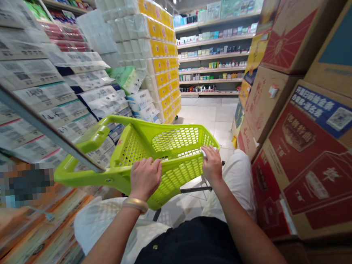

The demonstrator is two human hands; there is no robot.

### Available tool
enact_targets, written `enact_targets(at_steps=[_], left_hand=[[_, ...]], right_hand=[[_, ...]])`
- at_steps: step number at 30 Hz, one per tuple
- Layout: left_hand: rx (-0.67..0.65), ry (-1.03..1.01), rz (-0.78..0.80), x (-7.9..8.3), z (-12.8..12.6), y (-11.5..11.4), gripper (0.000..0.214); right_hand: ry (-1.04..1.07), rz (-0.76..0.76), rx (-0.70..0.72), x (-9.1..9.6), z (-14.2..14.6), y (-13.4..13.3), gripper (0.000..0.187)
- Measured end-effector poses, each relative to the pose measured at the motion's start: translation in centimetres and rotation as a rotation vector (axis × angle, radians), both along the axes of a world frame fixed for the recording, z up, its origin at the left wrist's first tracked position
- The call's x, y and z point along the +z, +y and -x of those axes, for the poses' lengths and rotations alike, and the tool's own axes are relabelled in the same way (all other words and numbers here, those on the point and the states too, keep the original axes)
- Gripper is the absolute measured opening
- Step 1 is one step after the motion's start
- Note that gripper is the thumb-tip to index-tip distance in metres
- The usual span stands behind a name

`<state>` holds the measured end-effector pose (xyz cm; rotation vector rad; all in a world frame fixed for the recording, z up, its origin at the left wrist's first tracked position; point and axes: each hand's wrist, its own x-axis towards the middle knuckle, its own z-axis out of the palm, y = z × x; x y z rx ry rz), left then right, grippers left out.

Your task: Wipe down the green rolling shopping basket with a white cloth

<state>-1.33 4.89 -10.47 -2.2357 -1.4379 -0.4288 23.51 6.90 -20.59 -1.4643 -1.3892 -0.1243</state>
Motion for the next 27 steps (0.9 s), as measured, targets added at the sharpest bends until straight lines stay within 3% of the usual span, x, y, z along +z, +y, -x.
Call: enact_targets(at_steps=[3, 8, 10, 15, 17, 23, 27], left_hand=[[-0.006, -0.012, 0.011, 0.0, 0.4, 0.3, 0.031], [-0.010, -0.015, 0.038, 0.3, 1.0, 0.7, 0.031], [-0.014, -0.015, 0.046, 0.4, 1.2, 0.8, 0.031], [-0.009, -0.026, 0.058, 0.5, 1.3, 0.9, 0.030], [-0.009, -0.041, 0.062, 0.5, 1.1, 0.9, 0.030], [-0.017, -0.049, 0.074, 0.5, 0.9, 0.7, 0.031], [-0.014, -0.016, 0.066, 0.5, 0.9, 0.7, 0.033]], right_hand=[[0.014, -0.019, -0.035, -0.1, 0.7, -0.1, 0.040], [-0.138, -0.017, 0.188, 0.3, 4.2, -1.1, 0.048], [-0.139, -0.017, 0.182, 0.2, 3.6, -1.2, 0.048], [0.004, -0.011, -0.021, -0.4, -0.3, -0.4, 0.039], [0.042, -0.019, -0.056, -0.4, -0.2, -0.2, 0.038], [-0.101, -0.012, 0.149, 0.2, 3.5, -0.9, 0.044], [-0.073, -0.012, 0.062, -0.1, 1.0, -0.6, 0.040]])
